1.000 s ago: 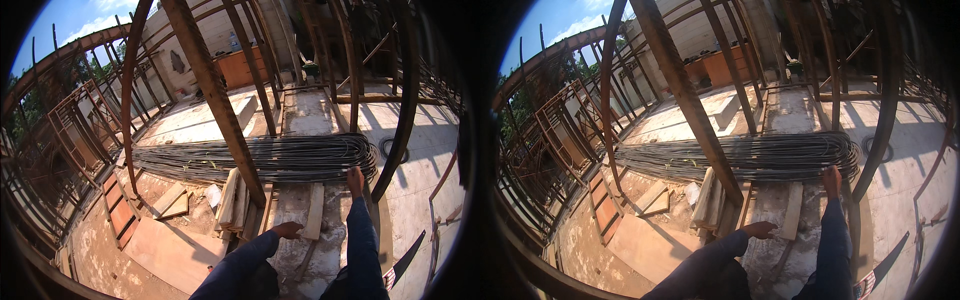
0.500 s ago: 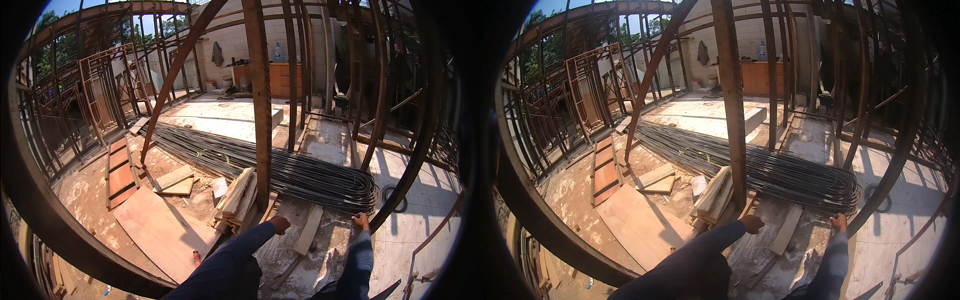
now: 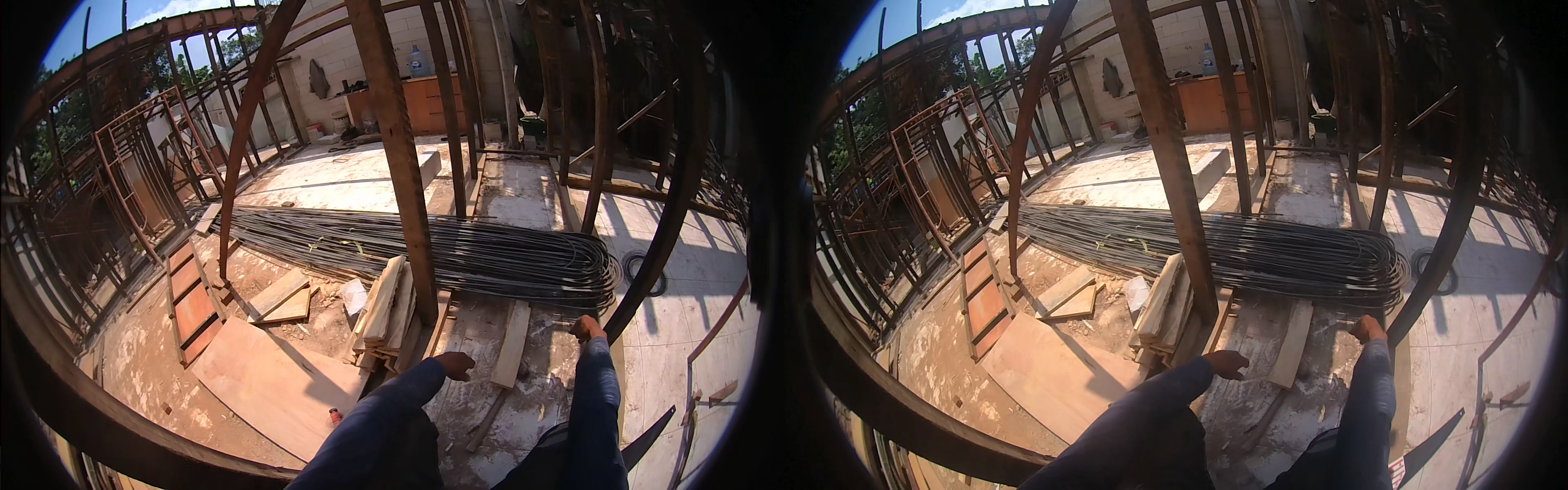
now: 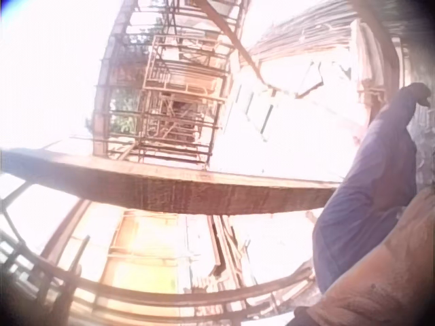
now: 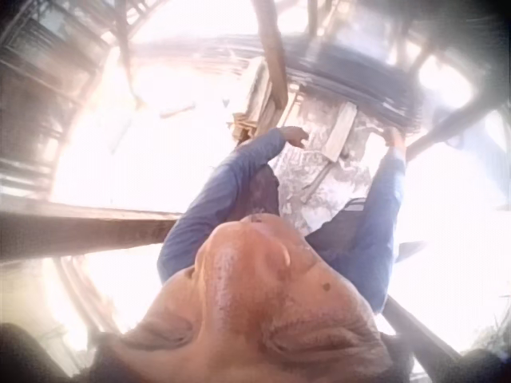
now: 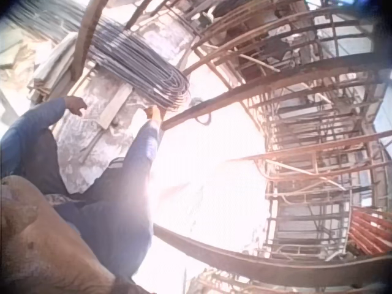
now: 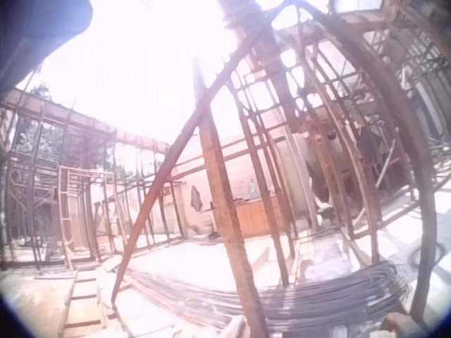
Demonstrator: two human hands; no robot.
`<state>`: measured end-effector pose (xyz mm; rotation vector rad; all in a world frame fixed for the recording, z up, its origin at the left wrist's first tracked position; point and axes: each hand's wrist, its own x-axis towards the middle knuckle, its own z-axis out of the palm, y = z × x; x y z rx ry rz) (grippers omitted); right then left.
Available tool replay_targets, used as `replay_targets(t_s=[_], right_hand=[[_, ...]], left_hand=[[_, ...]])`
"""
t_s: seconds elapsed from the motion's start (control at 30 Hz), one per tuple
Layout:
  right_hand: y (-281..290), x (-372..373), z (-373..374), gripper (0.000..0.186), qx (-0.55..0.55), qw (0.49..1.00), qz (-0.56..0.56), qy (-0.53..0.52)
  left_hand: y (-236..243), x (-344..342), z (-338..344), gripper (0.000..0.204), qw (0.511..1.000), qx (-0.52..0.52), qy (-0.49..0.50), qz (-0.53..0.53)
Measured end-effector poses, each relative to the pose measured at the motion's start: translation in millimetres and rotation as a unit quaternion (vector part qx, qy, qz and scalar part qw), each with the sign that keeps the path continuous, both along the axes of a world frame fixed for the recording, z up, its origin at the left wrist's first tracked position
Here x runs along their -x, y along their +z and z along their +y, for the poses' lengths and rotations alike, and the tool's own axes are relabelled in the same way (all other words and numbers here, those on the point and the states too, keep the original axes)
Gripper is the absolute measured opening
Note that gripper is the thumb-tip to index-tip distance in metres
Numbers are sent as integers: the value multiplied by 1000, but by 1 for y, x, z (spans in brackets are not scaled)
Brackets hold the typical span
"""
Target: The person picks up a wooden block, aligns it with another block on the floor, and uses a hammer to strike a nail, then organizes additional wooden blocks and rebar around the workspace.
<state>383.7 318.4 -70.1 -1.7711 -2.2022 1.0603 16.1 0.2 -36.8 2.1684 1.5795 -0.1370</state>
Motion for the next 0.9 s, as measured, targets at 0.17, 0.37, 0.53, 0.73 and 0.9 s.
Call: replay_targets(t_s=[0.17,0.37,0.53,0.73,0.9], right_hand=[[14,62,-40,46,-179,982,-5,69],[29,69,-46,36,-214,975,-16,64],[53,53,-52,32,-161,985,-28,62],[28,29,-40,36,-181,981,-45,48],[18,13,-29,38,-180,982,-53,27]], left_hand=[[10,24,-20,48,996,69,43,30],[-22,45,-20,49,999,29,13,-1],[-8,29,-11,51,993,106,47,0],[-9,12,-5,51,997,66,28,1],[-4,-4,9,50,996,85,5,33]])
